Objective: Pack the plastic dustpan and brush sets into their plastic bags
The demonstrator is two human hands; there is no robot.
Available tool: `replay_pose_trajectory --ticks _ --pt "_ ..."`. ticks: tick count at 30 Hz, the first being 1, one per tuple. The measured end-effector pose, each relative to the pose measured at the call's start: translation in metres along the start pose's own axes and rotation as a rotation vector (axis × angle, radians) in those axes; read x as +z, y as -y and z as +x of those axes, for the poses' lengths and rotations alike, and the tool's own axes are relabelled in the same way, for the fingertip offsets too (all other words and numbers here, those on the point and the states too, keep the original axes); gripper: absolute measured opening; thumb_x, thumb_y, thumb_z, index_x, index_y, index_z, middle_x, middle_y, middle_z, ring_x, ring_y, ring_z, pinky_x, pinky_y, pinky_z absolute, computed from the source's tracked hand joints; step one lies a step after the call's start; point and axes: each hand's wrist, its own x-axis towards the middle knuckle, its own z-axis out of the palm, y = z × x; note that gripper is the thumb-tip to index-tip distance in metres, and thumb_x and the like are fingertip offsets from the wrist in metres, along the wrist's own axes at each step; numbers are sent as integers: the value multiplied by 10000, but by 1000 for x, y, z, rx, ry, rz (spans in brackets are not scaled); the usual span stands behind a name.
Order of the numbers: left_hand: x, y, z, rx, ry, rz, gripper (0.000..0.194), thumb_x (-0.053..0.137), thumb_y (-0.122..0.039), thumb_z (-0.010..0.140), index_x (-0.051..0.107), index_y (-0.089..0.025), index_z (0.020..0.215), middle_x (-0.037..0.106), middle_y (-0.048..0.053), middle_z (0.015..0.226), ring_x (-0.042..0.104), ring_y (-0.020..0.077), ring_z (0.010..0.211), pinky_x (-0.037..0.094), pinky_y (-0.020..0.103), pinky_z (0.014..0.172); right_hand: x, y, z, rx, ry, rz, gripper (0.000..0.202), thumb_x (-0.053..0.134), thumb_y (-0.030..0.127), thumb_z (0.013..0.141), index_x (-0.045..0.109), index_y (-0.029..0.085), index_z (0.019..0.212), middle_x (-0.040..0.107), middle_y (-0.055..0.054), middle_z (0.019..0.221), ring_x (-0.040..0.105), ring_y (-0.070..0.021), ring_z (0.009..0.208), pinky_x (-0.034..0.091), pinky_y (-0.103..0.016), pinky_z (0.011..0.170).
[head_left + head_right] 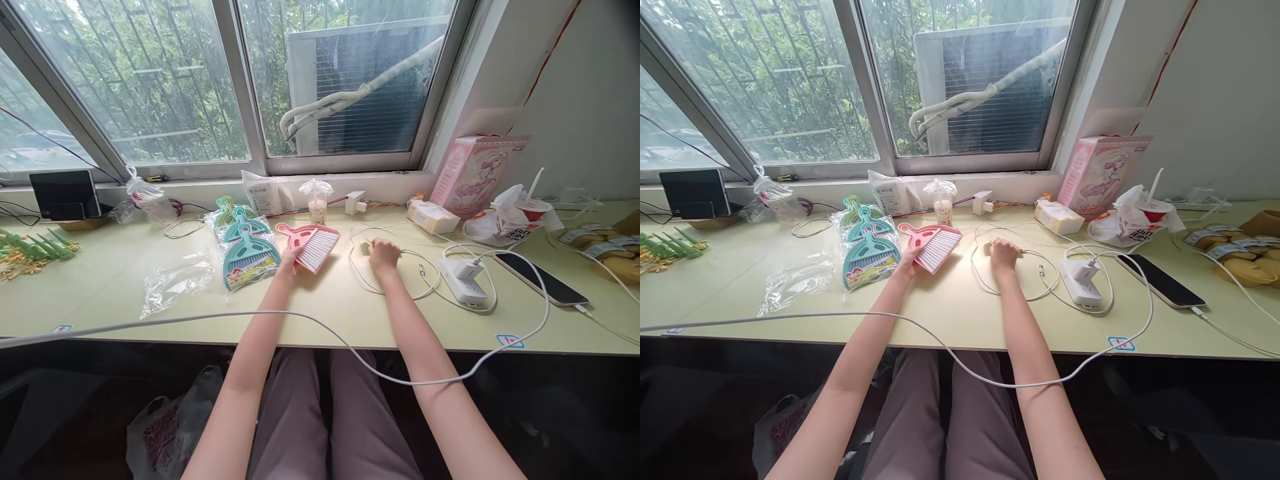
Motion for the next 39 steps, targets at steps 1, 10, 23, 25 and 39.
replay_pose_trajectory --ticks 1,10,23,25,39 --pt "0 0 -1 -4 19 8 371 753 -103 663 692 -188 1020 730 49 897 715 235 965 557 445 998 -3 0 -1 43 -78 62 347 399 200 961 713 137 1094 728 -182 1063 665 -315 1016 476 -396 836" --pt "7 0 -9 30 139 5 425 819 -238 675 674 -159 1067 749 90 1048 696 257 1069 528 415 1021 -9 63 -39 -717 -280 339 265 476 262 991 740 267 1015 658 -55 1321 545 -248 1258 425 -402 1070" --pt "8 -3 -10 66 171 -10 493 862 -279 629 660 -166 1063 735 85 1034 685 270 1082 520 450 1031 -5 62 -37 -740 -97 438 225 540 231 963 761 271 944 735 -18 1194 621 -211 1176 498 -353 987" --pt "10 -3 -14 92 205 0 518 865 -258 610 660 -158 1074 733 94 1049 678 289 1103 511 464 1043 -5 66 -38 -720 -33 479 210 555 220 951 759 271 947 730 -10 1220 617 -211 1215 505 -354 988" --pt "15 -8 -23 221 267 47 719 875 -100 498 638 -181 1172 724 92 1128 647 333 1174 508 488 1040 -17 71 -46 -552 119 649 232 564 347 947 771 279 1026 670 -23 1350 522 -254 1375 443 -449 1114"
